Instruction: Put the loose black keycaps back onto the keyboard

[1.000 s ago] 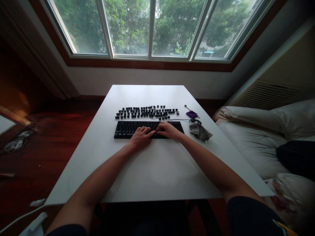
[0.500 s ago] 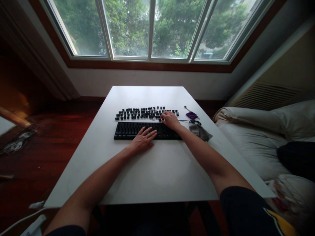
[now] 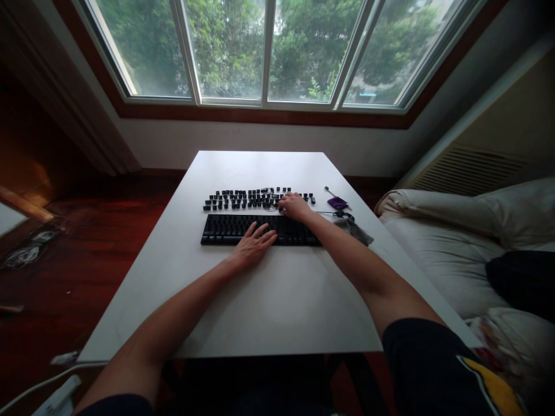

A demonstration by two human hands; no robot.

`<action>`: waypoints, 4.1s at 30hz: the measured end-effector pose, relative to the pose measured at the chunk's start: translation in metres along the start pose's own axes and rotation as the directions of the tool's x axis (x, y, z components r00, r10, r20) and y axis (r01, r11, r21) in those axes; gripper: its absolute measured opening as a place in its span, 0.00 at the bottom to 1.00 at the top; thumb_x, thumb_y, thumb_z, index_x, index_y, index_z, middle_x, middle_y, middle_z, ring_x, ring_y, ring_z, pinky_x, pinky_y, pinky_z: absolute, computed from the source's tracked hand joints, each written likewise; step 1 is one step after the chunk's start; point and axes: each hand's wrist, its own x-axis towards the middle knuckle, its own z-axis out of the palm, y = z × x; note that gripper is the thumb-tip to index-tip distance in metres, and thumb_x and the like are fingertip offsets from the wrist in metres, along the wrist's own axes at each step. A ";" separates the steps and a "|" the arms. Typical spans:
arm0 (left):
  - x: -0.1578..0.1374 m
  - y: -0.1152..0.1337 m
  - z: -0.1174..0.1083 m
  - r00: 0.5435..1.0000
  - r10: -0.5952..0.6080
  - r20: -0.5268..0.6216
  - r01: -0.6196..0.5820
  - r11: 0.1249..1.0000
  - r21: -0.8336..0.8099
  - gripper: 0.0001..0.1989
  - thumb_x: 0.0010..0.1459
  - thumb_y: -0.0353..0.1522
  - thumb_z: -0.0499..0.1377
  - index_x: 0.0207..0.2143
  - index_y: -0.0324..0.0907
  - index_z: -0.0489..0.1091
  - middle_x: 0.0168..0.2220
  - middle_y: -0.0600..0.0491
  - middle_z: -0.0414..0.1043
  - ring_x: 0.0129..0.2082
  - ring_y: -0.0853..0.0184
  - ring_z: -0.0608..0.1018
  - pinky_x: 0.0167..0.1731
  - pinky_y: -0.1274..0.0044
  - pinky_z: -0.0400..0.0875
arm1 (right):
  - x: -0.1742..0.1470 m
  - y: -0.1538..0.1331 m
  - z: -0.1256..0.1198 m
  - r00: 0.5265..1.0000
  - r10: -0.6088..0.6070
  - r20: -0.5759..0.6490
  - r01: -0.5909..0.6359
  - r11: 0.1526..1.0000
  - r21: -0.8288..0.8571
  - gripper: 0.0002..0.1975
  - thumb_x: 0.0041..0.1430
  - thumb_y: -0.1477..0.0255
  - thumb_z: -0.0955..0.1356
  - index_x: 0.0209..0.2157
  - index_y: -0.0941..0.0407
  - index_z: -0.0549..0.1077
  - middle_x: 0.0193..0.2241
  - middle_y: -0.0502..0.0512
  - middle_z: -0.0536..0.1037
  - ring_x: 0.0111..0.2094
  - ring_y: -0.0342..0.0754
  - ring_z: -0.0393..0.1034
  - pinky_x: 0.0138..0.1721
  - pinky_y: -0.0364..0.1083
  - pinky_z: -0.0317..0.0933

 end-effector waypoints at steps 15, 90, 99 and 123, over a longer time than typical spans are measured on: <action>-0.002 0.005 0.004 0.994 0.044 -0.096 -0.054 0.993 -0.109 0.28 0.65 0.28 0.52 0.67 0.47 0.61 0.68 0.51 0.61 0.68 0.58 0.60 0.68 0.59 0.51 | -0.093 -0.032 -0.020 0.896 0.082 -0.436 0.137 0.884 0.447 0.13 0.60 0.76 0.67 0.46 0.53 0.77 0.41 0.58 0.77 0.48 0.57 0.65 0.51 0.55 0.62; -0.003 -0.012 -0.002 0.992 -0.056 -0.110 0.031 0.975 -0.218 0.22 0.66 0.29 0.52 0.60 0.49 0.69 0.61 0.52 0.70 0.57 0.61 0.71 0.58 0.65 0.64 | -0.158 -0.072 -0.003 0.986 0.087 -0.139 -0.052 0.970 0.238 0.33 0.57 0.62 0.73 0.62 0.54 0.67 0.60 0.69 0.70 0.60 0.66 0.63 0.54 0.60 0.63; -0.003 -0.012 -0.003 0.989 -0.073 -0.125 0.043 0.973 -0.225 0.24 0.63 0.27 0.53 0.60 0.48 0.69 0.61 0.51 0.70 0.57 0.60 0.71 0.57 0.64 0.64 | -0.154 -0.062 0.007 0.976 0.118 -0.184 -0.048 0.937 0.345 0.24 0.65 0.61 0.67 0.60 0.53 0.70 0.60 0.65 0.71 0.61 0.61 0.64 0.58 0.60 0.60; -0.004 -0.019 0.000 0.985 -0.082 -0.149 0.045 0.971 -0.236 0.22 0.66 0.28 0.53 0.61 0.48 0.69 0.62 0.51 0.70 0.57 0.59 0.71 0.56 0.64 0.64 | -0.008 0.016 -0.006 0.987 0.119 0.105 -0.117 0.993 -0.023 0.09 0.60 0.68 0.71 0.41 0.55 0.80 0.44 0.62 0.78 0.48 0.57 0.70 0.46 0.49 0.61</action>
